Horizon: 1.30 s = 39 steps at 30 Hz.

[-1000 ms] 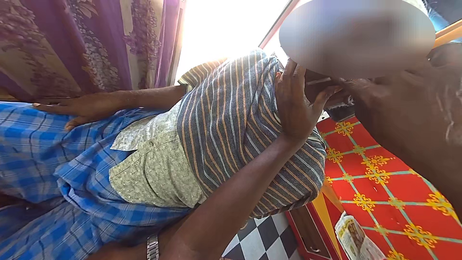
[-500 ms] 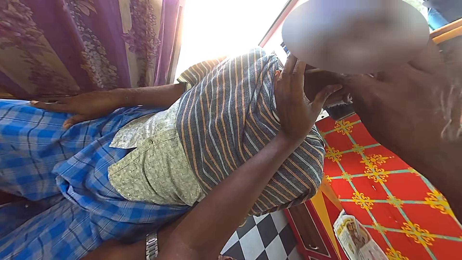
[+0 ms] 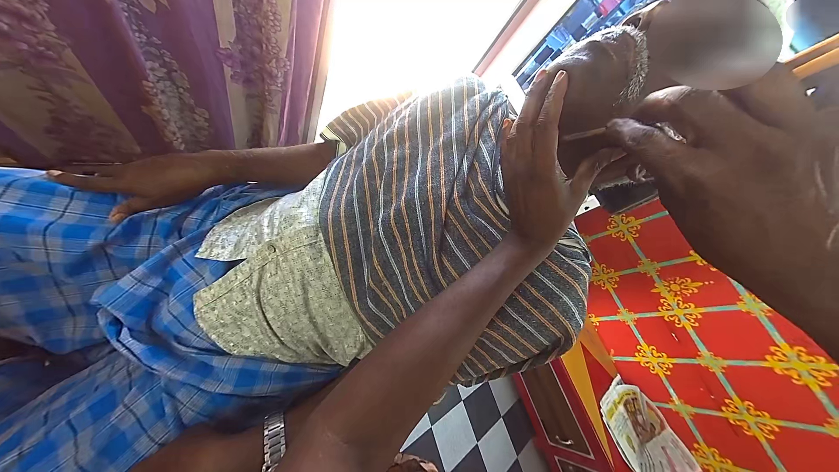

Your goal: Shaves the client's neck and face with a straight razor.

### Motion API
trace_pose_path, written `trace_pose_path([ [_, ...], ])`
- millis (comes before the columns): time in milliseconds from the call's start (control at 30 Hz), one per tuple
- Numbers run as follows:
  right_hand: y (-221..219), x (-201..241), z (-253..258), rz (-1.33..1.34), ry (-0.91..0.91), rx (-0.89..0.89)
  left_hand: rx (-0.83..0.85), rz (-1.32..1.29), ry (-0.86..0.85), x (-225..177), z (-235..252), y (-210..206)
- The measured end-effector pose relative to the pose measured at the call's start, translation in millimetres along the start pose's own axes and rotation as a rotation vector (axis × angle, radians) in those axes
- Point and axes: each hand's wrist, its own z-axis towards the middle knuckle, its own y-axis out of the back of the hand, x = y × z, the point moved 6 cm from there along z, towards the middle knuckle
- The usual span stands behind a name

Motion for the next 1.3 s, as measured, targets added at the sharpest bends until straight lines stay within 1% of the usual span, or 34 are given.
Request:
trace_pose_path([
  [100,-0.9,0.3,-4.1,-0.029,0.010,0.015,0.003,0.010,0.009,-0.4,1.0,0.3],
  [233,-1.8,-4.6,-2.6,0.034,-0.003,-0.069,-0.003,-0.003,0.006,0.3,-0.1,-0.4],
  [433,-5.4,-5.4,-8.2,-0.005,0.006,0.042,-0.011,0.014,0.006,0.7,0.1,-0.3],
  [500,-3.3,-9.0,-10.6,0.036,0.007,0.003,-0.004,0.019,0.003,0.2,-0.1,-0.2],
  [567,3.8,-16.0,-12.4,0.110,0.005,-0.095,-0.002,0.008,0.001,0.0,-1.0,1.5],
  [667,6.2,-24.9,-14.9,0.165,0.021,-0.164,-0.028,-0.031,0.036,-3.2,-7.8,13.6],
  [767,5.4,-22.9,-15.7,0.161,0.080,-0.143,-0.080,-0.040,0.062,-6.6,-19.9,21.8],
  [867,0.5,-14.6,-10.5,0.105,0.117,-0.097,-0.070,-0.013,0.067,-4.9,-24.1,11.1],
  [1067,-9.8,-10.8,-5.7,0.041,0.103,-0.118,-0.052,0.046,0.084,-8.0,-18.6,-5.4],
  [1167,-7.5,-12.3,-8.3,0.005,0.080,-0.043,-0.053,0.064,0.086,-7.2,-18.8,-8.7],
  [1300,-8.5,-14.6,-15.8,-0.001,0.097,0.026,-0.063,0.074,0.070,-6.5,-19.2,-9.5],
])
